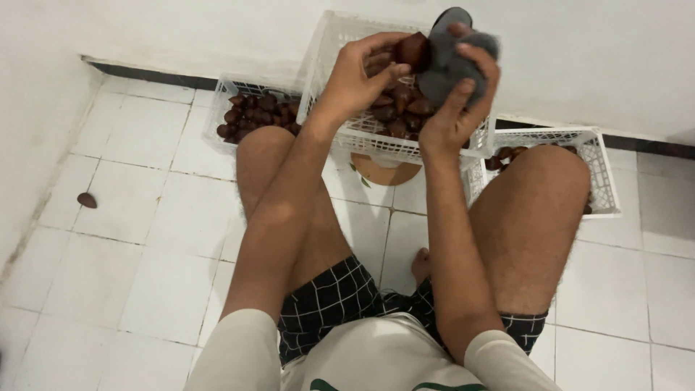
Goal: The person sits on the floor and wipes brown nut-like objects with a grey cloth, moving them between three white plastic baskets. The person handles the items one at a time, rubbing them with the cloth and placing them into different baskets.
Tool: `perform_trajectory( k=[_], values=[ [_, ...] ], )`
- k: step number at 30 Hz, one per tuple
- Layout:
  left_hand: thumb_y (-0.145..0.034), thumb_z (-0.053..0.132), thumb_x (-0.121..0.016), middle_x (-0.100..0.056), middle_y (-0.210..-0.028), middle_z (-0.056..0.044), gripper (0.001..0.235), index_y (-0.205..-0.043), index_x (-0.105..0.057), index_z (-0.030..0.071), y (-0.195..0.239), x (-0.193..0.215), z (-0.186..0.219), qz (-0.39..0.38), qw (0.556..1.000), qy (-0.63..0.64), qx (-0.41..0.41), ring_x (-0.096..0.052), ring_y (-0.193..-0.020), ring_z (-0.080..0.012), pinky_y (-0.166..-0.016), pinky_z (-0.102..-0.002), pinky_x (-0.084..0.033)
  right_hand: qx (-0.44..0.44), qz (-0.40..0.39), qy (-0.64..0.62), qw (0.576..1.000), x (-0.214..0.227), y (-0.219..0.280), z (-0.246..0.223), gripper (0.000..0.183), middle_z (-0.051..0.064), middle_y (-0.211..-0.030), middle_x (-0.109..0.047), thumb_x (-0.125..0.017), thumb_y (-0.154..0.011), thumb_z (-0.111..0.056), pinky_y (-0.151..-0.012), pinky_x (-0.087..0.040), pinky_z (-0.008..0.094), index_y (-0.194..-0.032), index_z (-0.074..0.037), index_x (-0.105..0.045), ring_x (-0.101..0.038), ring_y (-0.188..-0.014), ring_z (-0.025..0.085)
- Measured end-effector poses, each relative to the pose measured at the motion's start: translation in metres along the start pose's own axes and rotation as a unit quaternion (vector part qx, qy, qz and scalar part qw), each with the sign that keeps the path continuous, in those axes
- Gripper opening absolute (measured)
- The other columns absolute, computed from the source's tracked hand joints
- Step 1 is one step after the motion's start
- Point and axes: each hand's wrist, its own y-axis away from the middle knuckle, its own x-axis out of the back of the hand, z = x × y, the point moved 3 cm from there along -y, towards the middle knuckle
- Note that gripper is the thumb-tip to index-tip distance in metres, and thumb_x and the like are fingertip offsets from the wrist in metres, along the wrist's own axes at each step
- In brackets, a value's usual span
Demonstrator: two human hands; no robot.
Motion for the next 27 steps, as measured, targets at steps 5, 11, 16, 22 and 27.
perform_trajectory(
  k=[5, 11, 16, 22, 27],
  values=[
    [-0.104, 0.026, -0.076, -0.062, -0.142, -0.014, 0.043, -0.14, -0.059, 0.009, 0.0, -0.004, -0.004, -0.008, 0.996, 0.088, 0.019, -0.062, -0.135, -0.0331, -0.116, -0.043, -0.057, -0.064, 0.052, 0.102, 0.991, 0.009, 0.011, 0.018, 0.041, 0.004, -0.145, -0.058, -0.043, -0.116, -0.048, -0.124, -0.039, 0.039, -0.142, -0.018, -0.055, -0.053, -0.142, 0.022],
    [-0.102, 0.029, -0.074, -0.069, -0.13, -0.009, 0.038, -0.133, -0.063, 0.009, -0.003, 0.005, 0.006, -0.023, 0.997, 0.069, 0.028, -0.067, -0.124, -0.0268, -0.11, -0.041, -0.055, -0.017, -0.057, -0.017, 0.998, -0.005, -0.007, -0.015, 0.048, 0.012, -0.138, -0.06, -0.041, -0.113, -0.051, -0.118, -0.045, 0.043, -0.123, -0.009, -0.063, -0.055, -0.137, 0.028],
    [-0.103, 0.024, -0.074, -0.067, -0.132, -0.01, 0.035, -0.133, -0.062, 0.012, 0.003, 0.005, 0.015, -0.03, 0.997, 0.028, 0.058, -0.065, -0.126, -0.0301, -0.114, -0.044, -0.052, -0.065, 0.014, 0.034, 0.997, 0.01, 0.002, 0.011, 0.04, 0.002, -0.137, -0.06, -0.042, -0.115, -0.049, -0.113, -0.044, 0.04, -0.134, -0.019, -0.061, -0.056, -0.13, 0.023],
    [-0.104, 0.004, -0.057, -0.06, -0.109, -0.011, 0.018, -0.119, -0.049, 0.012, 0.002, -0.003, 0.038, -0.064, 0.992, 0.066, 0.089, -0.068, -0.099, -0.0242, -0.072, -0.033, -0.059, 0.05, -0.138, 0.063, 0.987, -0.009, -0.006, -0.015, 0.04, 0.016, -0.139, -0.053, -0.044, -0.114, -0.037, -0.116, -0.051, 0.056, -0.119, -0.007, -0.071, -0.055, -0.135, 0.037],
    [-0.098, -0.014, -0.051, -0.051, -0.125, -0.004, 0.035, -0.116, -0.045, 0.015, 0.001, -0.001, 0.041, -0.045, 0.994, 0.088, 0.057, -0.055, -0.108, -0.016, -0.083, -0.028, -0.048, 0.145, -0.201, 0.156, 0.956, -0.01, 0.0, -0.008, 0.024, 0.012, -0.145, -0.05, -0.065, -0.107, -0.02, -0.12, -0.038, 0.062, -0.119, -0.007, -0.08, -0.04, -0.143, 0.036]
  ],
)
